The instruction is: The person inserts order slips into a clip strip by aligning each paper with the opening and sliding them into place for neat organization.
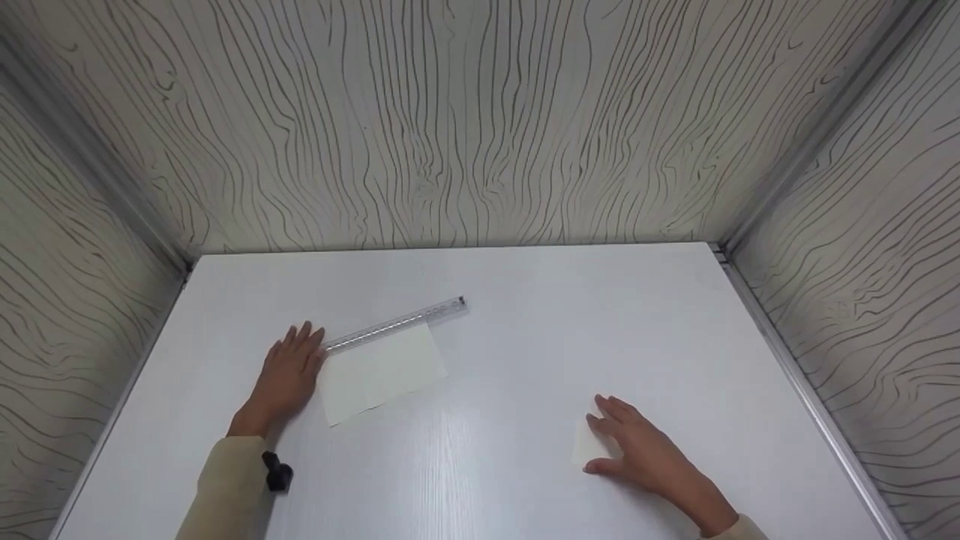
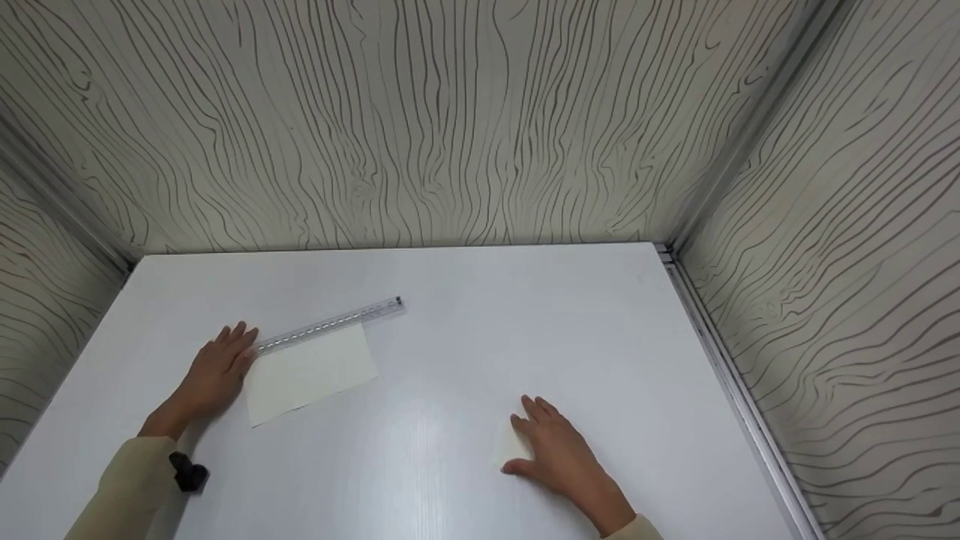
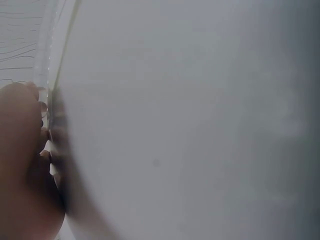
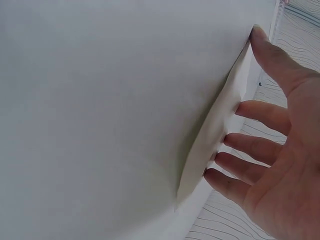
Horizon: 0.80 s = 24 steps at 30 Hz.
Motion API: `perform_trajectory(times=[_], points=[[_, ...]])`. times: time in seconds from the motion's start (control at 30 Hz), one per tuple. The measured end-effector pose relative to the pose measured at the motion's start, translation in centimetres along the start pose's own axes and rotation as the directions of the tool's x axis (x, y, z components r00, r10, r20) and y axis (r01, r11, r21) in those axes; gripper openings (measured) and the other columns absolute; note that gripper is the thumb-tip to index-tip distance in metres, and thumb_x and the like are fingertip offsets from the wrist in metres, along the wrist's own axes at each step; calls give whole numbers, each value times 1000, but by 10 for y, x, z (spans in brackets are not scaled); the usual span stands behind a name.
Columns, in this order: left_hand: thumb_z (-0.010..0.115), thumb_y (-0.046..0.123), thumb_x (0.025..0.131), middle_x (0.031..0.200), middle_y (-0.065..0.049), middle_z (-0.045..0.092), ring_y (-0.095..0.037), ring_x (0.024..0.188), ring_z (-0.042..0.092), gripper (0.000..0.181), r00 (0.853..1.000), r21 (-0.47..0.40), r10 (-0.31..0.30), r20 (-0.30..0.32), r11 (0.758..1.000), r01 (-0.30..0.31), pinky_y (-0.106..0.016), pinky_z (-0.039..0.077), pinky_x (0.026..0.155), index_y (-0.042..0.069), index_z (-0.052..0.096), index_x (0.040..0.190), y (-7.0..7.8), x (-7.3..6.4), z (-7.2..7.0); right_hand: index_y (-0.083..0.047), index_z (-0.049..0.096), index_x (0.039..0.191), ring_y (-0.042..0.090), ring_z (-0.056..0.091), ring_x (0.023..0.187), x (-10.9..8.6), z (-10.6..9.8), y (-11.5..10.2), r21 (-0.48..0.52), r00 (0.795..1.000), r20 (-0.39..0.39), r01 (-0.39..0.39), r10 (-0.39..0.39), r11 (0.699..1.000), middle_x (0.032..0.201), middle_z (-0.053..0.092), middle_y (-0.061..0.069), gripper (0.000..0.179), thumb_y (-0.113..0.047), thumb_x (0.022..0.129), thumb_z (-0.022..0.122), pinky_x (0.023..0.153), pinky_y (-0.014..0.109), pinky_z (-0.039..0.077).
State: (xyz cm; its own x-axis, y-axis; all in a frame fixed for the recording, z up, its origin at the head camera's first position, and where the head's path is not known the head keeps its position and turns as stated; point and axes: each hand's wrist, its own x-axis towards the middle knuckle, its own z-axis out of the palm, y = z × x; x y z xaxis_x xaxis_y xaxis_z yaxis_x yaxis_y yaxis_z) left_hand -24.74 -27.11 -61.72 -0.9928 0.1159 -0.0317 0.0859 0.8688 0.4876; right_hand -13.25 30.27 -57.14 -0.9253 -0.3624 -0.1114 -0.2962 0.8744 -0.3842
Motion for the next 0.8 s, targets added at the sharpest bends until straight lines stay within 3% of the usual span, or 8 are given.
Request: perform_trajectory(times=[0.23, 0.47, 0.6, 0.8], points=[[27, 39, 117, 176, -19, 20, -45, 165, 9, 58, 1000, -5, 10, -6, 1000, -10, -64, 5, 135, 9, 31, 166, 1, 0, -1, -9, 72, 133, 45, 49, 146, 1, 1, 2, 26, 999, -37, -6, 6, 1000, 155, 57, 20, 67, -45, 79, 90, 114, 61, 50], [28, 42, 116, 177, -18, 18, -44, 165, 7, 59, 1000, 6, -4, 3, 1000, 4, -62, 3, 136, 11, 30, 166, 2, 0, 0, -15, 74, 129, 38, 59, 135, 0, -1, 0, 12, 993, -112, 40, -38, 999, 141, 67, 11, 55, -38, 81, 89, 109, 57, 54], [28, 42, 116, 177, -17, 18, -44, 165, 7, 59, 1000, 12, -8, 4, 1000, 8, -62, 3, 136, 12, 30, 167, 2, 0, 0, -15, 76, 126, 32, 65, 125, 1, -1, -1, 32, 991, -132, 21, -16, 999, 128, 71, 5, 43, -26, 86, 86, 104, 53, 58], [29, 39, 117, 176, -18, 20, -44, 165, 9, 57, 1000, 18, 6, -9, 1000, -6, -63, 5, 135, 11, 31, 166, 3, -1, -2, -13, 80, 116, 20, 70, 104, 9, -2, -2, -18, 990, -137, 10, -13, 1000, 105, 76, -4, 27, -7, 89, 80, 91, 39, 64]])
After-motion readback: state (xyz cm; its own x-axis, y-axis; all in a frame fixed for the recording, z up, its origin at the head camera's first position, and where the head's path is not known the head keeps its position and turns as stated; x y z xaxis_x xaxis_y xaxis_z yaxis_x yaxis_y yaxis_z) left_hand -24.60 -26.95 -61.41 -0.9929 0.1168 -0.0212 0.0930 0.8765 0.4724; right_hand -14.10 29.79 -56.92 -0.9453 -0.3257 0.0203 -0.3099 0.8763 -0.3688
